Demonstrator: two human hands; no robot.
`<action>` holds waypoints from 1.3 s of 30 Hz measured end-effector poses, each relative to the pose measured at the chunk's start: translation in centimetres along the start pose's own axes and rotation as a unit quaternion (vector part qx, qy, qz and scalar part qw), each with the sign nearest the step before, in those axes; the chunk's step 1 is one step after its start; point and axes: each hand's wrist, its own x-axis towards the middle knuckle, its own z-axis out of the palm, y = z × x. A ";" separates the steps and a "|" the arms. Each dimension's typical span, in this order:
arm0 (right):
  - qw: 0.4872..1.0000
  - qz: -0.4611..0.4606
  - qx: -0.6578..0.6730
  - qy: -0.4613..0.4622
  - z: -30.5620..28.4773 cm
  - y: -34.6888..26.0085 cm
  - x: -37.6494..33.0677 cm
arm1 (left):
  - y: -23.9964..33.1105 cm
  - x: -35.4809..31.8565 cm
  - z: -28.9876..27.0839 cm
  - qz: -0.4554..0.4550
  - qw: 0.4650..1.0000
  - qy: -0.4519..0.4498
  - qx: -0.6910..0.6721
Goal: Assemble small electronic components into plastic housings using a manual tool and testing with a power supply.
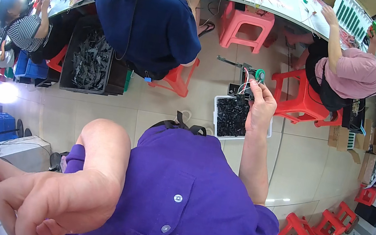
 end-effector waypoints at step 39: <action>0.999 -0.034 -0.034 -0.014 -0.4 1.4 2.5 | 0.0 -2.2 -0.6 -0.267 0.949 -0.050 -0.157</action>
